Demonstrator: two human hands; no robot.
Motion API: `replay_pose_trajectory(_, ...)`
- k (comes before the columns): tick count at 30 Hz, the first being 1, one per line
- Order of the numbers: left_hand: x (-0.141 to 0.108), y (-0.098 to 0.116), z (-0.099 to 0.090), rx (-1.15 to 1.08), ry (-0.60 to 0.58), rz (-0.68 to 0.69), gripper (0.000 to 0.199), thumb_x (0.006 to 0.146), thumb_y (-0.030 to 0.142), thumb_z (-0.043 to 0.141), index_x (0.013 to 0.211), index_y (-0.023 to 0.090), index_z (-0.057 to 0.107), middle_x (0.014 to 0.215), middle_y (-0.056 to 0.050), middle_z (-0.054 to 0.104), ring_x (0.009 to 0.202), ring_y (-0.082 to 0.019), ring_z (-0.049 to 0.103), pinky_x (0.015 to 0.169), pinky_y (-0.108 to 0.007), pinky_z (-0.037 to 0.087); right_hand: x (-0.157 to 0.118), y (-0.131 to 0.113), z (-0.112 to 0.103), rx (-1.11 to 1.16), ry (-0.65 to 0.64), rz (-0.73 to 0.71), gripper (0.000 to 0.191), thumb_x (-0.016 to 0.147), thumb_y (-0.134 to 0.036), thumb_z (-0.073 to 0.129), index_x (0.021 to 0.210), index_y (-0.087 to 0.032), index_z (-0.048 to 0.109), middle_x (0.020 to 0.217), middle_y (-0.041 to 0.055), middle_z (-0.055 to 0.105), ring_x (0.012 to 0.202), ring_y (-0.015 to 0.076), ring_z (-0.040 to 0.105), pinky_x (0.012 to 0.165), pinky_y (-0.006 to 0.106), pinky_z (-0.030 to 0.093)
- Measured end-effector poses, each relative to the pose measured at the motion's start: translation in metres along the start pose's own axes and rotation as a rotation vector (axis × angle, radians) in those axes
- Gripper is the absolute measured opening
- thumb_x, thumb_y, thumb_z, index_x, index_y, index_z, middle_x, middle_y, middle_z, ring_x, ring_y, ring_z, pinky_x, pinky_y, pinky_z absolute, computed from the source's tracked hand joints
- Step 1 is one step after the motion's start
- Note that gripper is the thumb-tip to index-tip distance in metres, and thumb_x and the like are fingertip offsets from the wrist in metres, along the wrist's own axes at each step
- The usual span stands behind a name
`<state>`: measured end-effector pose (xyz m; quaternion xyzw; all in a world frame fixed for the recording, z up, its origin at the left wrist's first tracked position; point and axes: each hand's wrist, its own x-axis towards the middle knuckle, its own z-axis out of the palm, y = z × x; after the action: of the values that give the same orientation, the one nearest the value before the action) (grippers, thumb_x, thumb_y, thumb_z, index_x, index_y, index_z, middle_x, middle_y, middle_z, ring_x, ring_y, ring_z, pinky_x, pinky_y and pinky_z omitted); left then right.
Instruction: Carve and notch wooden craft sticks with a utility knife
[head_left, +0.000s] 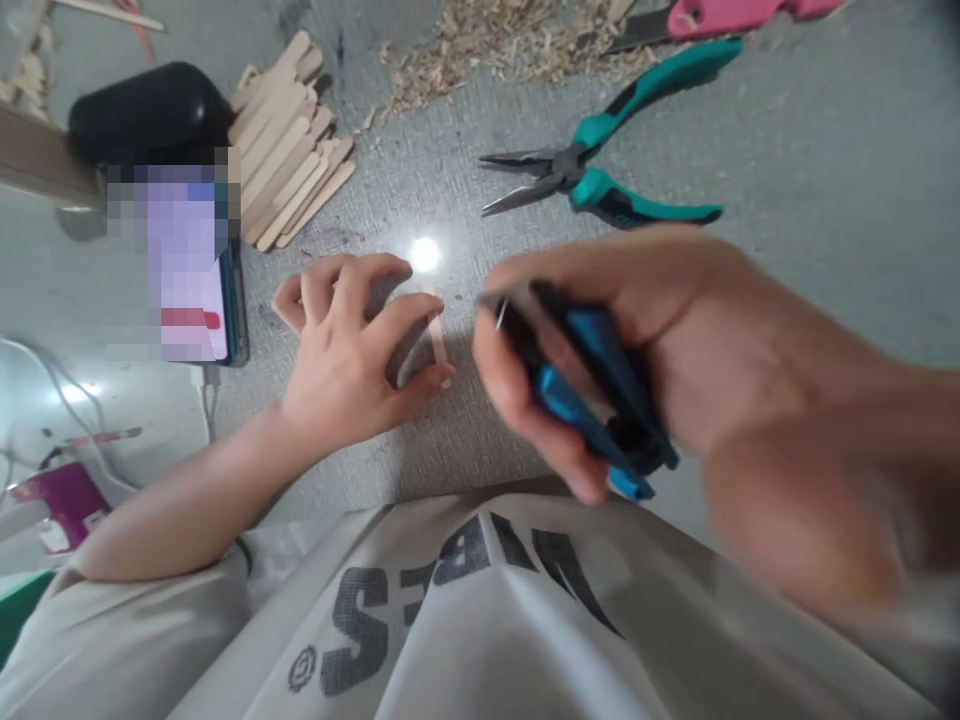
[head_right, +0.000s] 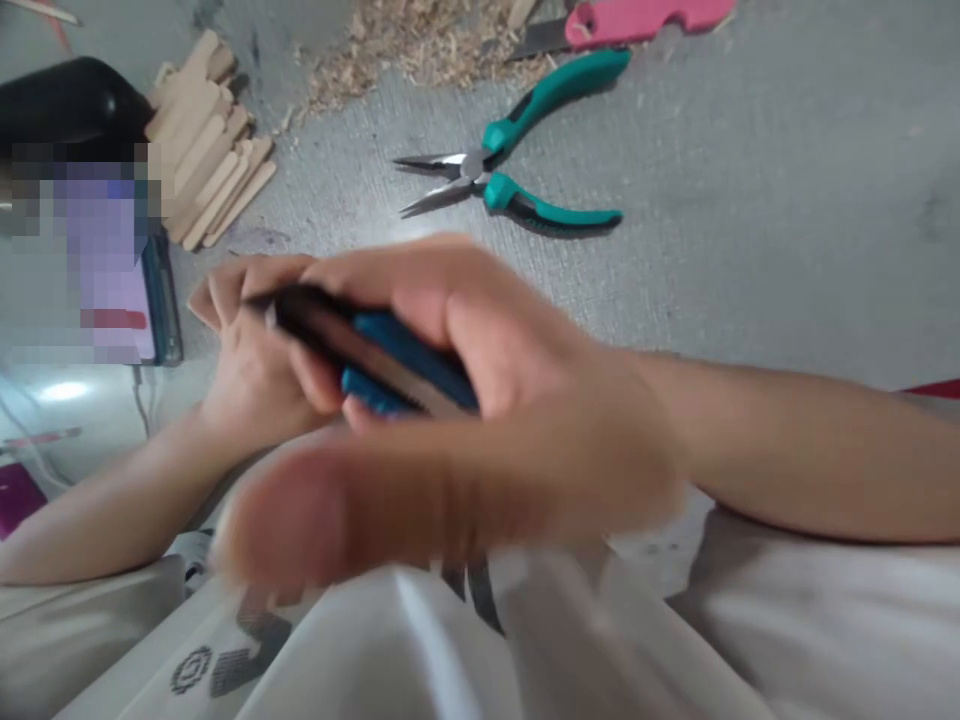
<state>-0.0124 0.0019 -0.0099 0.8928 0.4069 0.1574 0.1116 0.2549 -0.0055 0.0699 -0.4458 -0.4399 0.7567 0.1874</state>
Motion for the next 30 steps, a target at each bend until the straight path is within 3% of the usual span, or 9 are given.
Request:
replay_pose_trajectory(2, -0.002, 0.000, 0.000, 0.035, -0.020, -0.029, 0.045, 0.106, 0.058, 0.077, 0.139, 0.028, 0.075, 0.155, -0.016, 0.068, 0.140, -0.043, 0.055, 0.113, -0.065, 0.040, 0.013, -0.002, -0.006, 0.031, -0.045, -0.007, 0.029, 0.108, -0.046, 0.066, 0.087, -0.026, 0.063, 0.063, -0.0059, 0.064, 0.049, 0.0138, 0.065, 0.046, 0.022, 0.051)
replay_pose_trajectory(4, -0.003, 0.000, 0.002, 0.055, -0.034, -0.061, 0.043, 0.106, 0.060, 0.076, 0.137, 0.030, 0.076, 0.155, -0.016, 0.070, 0.143, -0.044, 0.056, 0.116, -0.068, 0.039, 0.024, -0.003, -0.006, 0.006, 0.030, 0.002, 0.031, 0.113, -0.039, 0.055, 0.088, -0.024, 0.063, 0.066, -0.0048, 0.064, 0.048, 0.0133, 0.065, 0.047, 0.024, 0.051)
replay_pose_trajectory(7, -0.004, 0.000, 0.006, 0.080, 0.015, -0.071, 0.044, 0.106, 0.060, 0.077, 0.139, 0.031, 0.076, 0.152, -0.015, 0.075, 0.143, -0.045, 0.059, 0.117, -0.070, 0.035, 0.036, 0.001, -0.001, -0.270, 0.148, 0.108, 0.030, 0.115, -0.027, 0.048, 0.087, -0.023, 0.060, 0.064, -0.0048, 0.060, 0.047, 0.0128, 0.061, 0.048, 0.026, 0.046)
replay_pose_trajectory(11, -0.004, 0.003, 0.008, 0.085, 0.064, -0.075, 0.048, 0.108, 0.058, 0.074, 0.145, 0.028, 0.072, 0.152, -0.014, 0.077, 0.142, -0.043, 0.063, 0.118, -0.067, 0.037, 0.045, 0.004, -0.001, -0.611, 0.201, 0.157, 0.034, 0.116, -0.026, 0.047, 0.082, -0.025, 0.050, 0.065, -0.0018, 0.064, 0.051, 0.0135, 0.065, 0.053, 0.028, 0.044)
replay_pose_trajectory(16, -0.012, 0.018, -0.002, 0.100, 0.003, -0.042, 0.044, 0.110, 0.053, 0.070, 0.146, 0.028, 0.070, 0.164, -0.015, 0.071, 0.152, -0.042, 0.064, 0.129, -0.070, 0.034, 0.051, 0.001, -0.016, -0.728, 0.160, 0.176, 0.041, 0.116, -0.022, 0.045, 0.076, -0.025, 0.052, 0.064, 0.0016, 0.070, 0.052, 0.0144, 0.068, 0.056, 0.029, 0.049)
replay_pose_trajectory(20, -0.022, 0.030, -0.004, 0.194, -0.126, 0.043, 0.071, 0.107, 0.062, 0.074, 0.165, 0.023, 0.058, 0.183, -0.026, 0.049, 0.170, -0.049, 0.049, 0.138, -0.074, 0.031, 0.050, 0.002, -0.024, -0.691, 0.118, 0.167, 0.037, 0.116, -0.021, 0.044, 0.081, -0.024, 0.054, 0.067, 0.0004, 0.071, 0.054, 0.0147, 0.068, 0.059, 0.029, 0.049)
replay_pose_trajectory(26, -0.023, 0.025, 0.006, 0.165, -0.176, 0.137, 0.089, 0.106, 0.064, 0.077, 0.173, 0.013, 0.049, 0.183, -0.034, 0.044, 0.174, -0.049, 0.044, 0.142, -0.066, 0.036, 0.052, 0.003, -0.022, -0.872, 0.093, 0.136, 0.037, 0.114, -0.027, 0.048, 0.077, -0.025, 0.050, 0.061, -0.0017, 0.063, 0.053, 0.0155, 0.061, 0.063, 0.032, 0.040)
replay_pose_trajectory(30, -0.023, 0.021, 0.011, 0.107, -0.171, 0.160, 0.097, 0.108, 0.064, 0.075, 0.184, 0.019, 0.034, 0.185, -0.034, 0.039, 0.174, -0.051, 0.042, 0.141, -0.068, 0.039, 0.057, -0.006, -0.014, -1.128, 0.044, 0.133, 0.037, 0.111, -0.024, 0.048, 0.074, -0.025, 0.048, 0.058, -0.0016, 0.054, 0.056, 0.0160, 0.051, 0.066, 0.034, 0.033)
